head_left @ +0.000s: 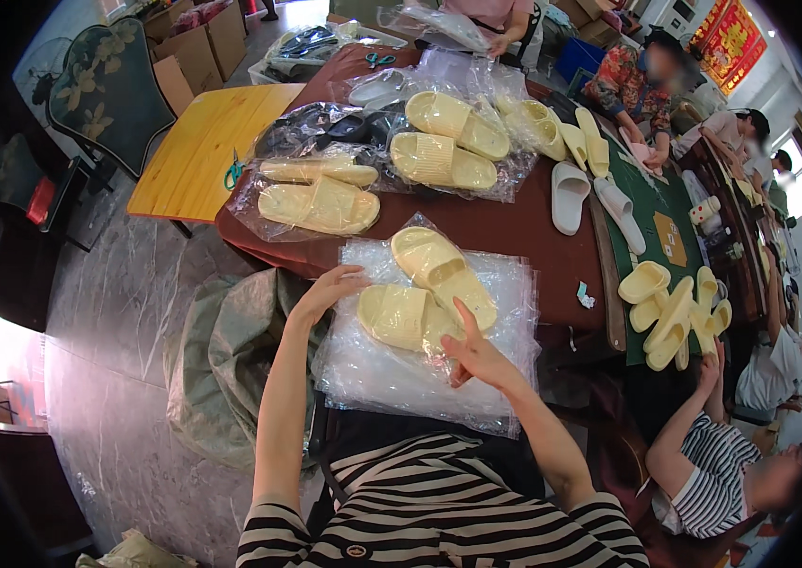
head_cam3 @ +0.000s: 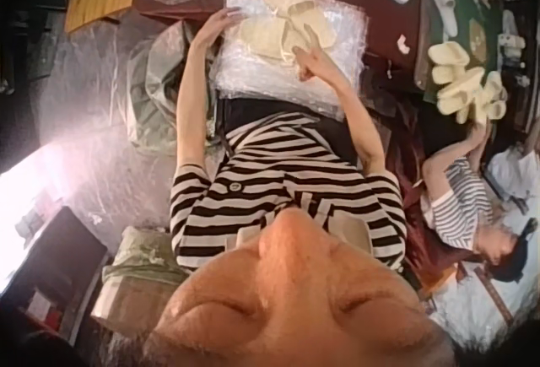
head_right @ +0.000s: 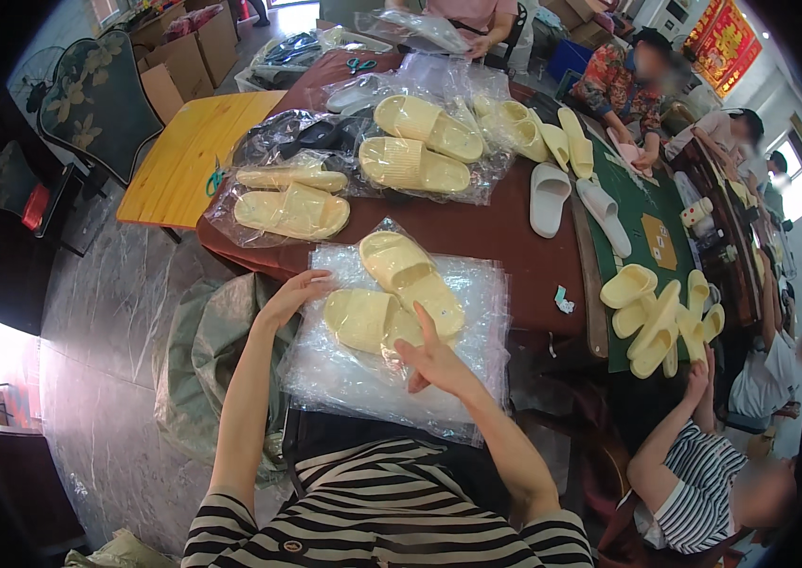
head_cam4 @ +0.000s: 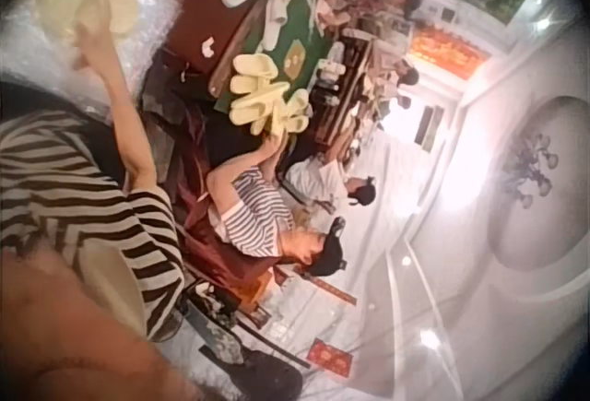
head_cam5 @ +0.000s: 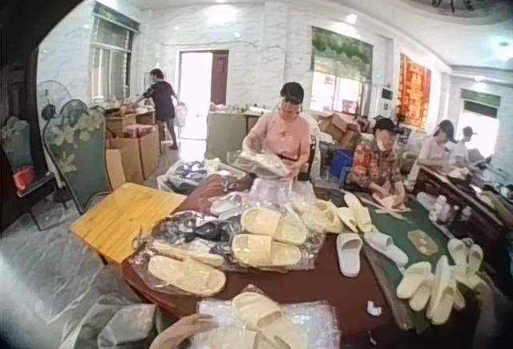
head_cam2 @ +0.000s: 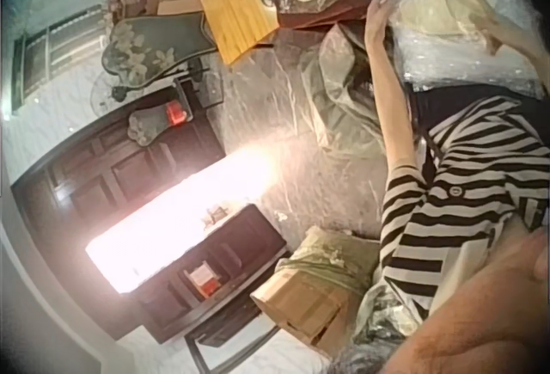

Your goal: The person packs pairs of slippers into plastic bags by hand, taking slippers from the table and inserting them into plastic sleeves.

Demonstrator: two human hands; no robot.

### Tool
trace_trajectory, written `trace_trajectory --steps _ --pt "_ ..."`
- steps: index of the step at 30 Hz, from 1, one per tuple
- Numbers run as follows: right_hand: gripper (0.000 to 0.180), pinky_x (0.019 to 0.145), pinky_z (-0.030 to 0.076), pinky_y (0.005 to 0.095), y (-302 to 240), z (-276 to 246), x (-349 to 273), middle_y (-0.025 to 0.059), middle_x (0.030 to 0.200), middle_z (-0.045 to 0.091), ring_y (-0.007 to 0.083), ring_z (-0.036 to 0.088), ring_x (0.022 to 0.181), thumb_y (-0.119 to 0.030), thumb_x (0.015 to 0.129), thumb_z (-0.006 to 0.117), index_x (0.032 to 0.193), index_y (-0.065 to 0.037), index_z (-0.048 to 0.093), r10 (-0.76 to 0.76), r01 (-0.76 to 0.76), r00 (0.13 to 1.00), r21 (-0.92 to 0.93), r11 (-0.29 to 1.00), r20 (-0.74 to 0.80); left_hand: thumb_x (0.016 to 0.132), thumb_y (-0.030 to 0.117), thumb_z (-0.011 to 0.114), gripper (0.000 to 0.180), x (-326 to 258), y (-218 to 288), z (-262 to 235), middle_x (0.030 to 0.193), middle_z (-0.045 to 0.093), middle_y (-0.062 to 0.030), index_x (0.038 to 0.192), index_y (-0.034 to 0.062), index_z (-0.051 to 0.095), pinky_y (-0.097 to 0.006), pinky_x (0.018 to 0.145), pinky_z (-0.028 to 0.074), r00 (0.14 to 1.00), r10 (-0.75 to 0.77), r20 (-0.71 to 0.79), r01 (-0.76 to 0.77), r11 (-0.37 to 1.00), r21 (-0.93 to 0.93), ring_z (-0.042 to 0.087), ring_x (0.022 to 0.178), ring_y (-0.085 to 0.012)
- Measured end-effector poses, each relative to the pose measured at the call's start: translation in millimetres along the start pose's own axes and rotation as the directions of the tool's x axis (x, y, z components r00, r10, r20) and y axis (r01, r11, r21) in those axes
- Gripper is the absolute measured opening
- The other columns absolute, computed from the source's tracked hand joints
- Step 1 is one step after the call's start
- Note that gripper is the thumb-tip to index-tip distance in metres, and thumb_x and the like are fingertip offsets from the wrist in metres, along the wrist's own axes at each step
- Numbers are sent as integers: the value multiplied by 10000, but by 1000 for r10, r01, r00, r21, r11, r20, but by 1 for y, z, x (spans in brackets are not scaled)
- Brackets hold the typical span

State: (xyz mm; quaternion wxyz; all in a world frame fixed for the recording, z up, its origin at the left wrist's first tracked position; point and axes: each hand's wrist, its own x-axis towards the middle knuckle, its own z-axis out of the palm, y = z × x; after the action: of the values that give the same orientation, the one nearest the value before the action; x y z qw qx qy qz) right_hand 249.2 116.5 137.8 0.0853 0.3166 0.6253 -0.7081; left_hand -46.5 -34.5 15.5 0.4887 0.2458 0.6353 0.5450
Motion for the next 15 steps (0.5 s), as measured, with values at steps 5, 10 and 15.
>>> trace_trajectory --steps 5,10,15 --pt "544 766 509 304 45 1 49 135 1003 639 186 636 841 -271 953 632 1426 -65 459 -374 247 901 -449 859 -219 921 245 640 556 4 -3 -2 1230 653 -128 1390 -6 475 -321 1070 360 991 68 113 -68 998 -4 564 1194 -191" --pt "267 904 474 324 5 -1 50 115 1035 674 199 623 1017 -94 908 633 1164 -25 665 -690 533 713 -541 651 -128 998 364 457 525 5 3 0 1230 652 -120 1389 14 490 -348 1101 308 998 -50 33 53 995 -87 568 1191 -199" --pt "204 980 445 347 -32 -9 31 117 1108 688 207 620 1083 -26 892 620 1078 -26 702 -764 645 645 -551 529 22 1036 417 331 550 5 -4 -7 1237 647 -116 1355 11 520 -355 1099 318 995 -23 93 42 978 -205 575 1189 -211"
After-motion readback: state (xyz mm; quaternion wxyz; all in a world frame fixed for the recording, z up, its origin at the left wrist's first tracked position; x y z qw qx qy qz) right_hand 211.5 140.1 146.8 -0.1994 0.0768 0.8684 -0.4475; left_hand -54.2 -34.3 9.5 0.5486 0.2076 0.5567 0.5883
